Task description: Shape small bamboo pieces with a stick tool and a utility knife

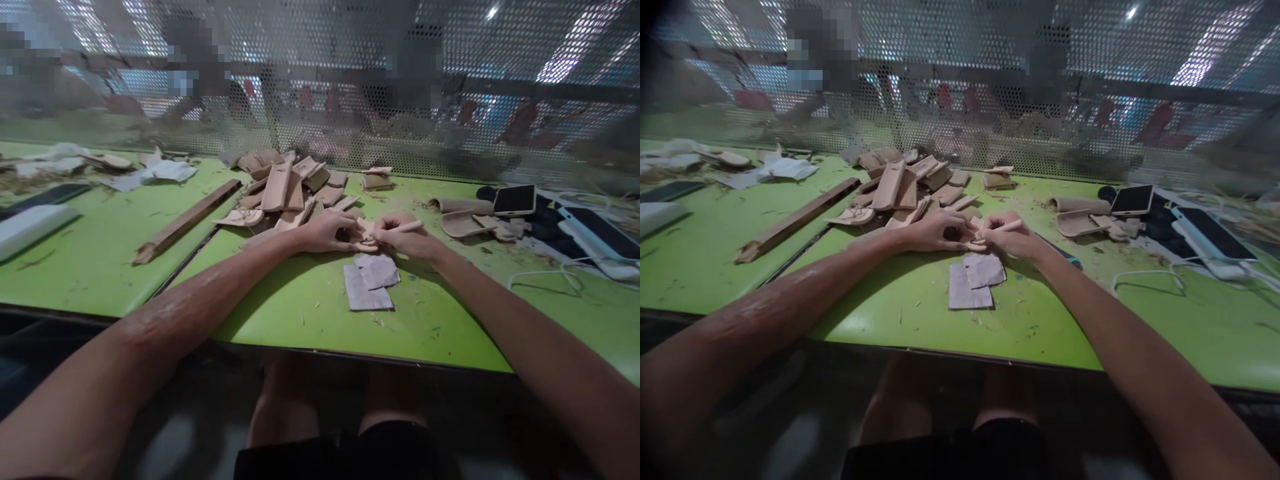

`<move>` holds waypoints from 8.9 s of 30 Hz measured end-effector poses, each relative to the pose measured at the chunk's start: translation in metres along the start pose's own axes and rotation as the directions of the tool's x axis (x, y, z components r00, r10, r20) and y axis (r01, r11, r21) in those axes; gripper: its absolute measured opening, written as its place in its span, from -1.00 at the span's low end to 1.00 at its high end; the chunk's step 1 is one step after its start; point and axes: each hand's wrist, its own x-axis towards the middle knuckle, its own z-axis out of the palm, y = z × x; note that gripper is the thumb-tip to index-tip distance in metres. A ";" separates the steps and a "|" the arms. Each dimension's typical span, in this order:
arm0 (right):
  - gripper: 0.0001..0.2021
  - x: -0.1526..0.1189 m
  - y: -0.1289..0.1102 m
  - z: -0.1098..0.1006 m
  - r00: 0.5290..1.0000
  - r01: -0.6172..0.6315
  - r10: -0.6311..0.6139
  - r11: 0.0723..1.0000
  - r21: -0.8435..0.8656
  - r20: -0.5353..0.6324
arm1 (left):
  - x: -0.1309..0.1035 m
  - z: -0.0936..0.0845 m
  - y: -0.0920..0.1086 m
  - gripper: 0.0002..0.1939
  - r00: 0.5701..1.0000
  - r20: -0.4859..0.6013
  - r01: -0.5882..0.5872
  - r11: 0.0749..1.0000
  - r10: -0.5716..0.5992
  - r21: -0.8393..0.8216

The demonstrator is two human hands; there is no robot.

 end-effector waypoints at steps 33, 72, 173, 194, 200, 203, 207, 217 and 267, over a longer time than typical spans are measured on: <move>-0.73 -0.005 -0.004 0.002 1.000 -0.007 0.008 0.999 0.046 -0.011 | 0.003 0.006 -0.003 -0.67 0.999 -0.042 0.032 0.997 -0.035 -0.067; -0.80 0.003 -0.002 -0.011 1.000 0.031 -0.031 0.998 -0.054 0.000 | 0.005 0.002 0.002 -0.71 0.998 -0.038 0.042 0.999 -0.043 -0.010; -0.76 0.008 0.006 -0.015 0.998 0.032 -0.030 0.999 -0.040 0.054 | 0.009 -0.002 0.002 -0.73 0.998 0.060 0.023 1.000 -0.024 0.008; -0.79 0.006 0.001 -0.009 0.995 0.103 -0.102 0.992 -0.076 0.015 | 0.010 -0.003 -0.002 -0.74 0.995 0.081 0.069 0.993 -0.062 -0.091; -0.80 0.009 0.003 -0.010 0.997 0.078 -0.075 0.991 -0.111 0.029 | 0.009 -0.005 -0.002 -0.73 0.996 0.084 0.043 0.997 -0.038 -0.057; -0.79 0.009 0.005 -0.013 0.998 0.051 -0.048 0.993 -0.109 0.030 | 0.009 -0.005 -0.002 -0.72 0.995 0.093 0.040 0.997 -0.034 -0.064; -0.79 0.005 0.007 -0.016 0.997 0.031 -0.028 0.998 -0.046 0.066 | 0.009 -0.004 -0.002 -0.72 0.995 0.092 0.045 0.996 -0.038 -0.071; -0.73 0.004 0.010 -0.035 0.997 0.050 -0.051 0.999 0.006 0.063 | 0.006 -0.004 0.000 -0.74 0.997 0.078 0.038 0.993 -0.029 -0.116; -0.80 0.010 0.012 -0.018 0.996 0.087 -0.086 0.995 -0.051 0.032 | 0.008 0.003 0.006 -0.73 0.996 0.006 0.086 0.989 -0.085 -0.121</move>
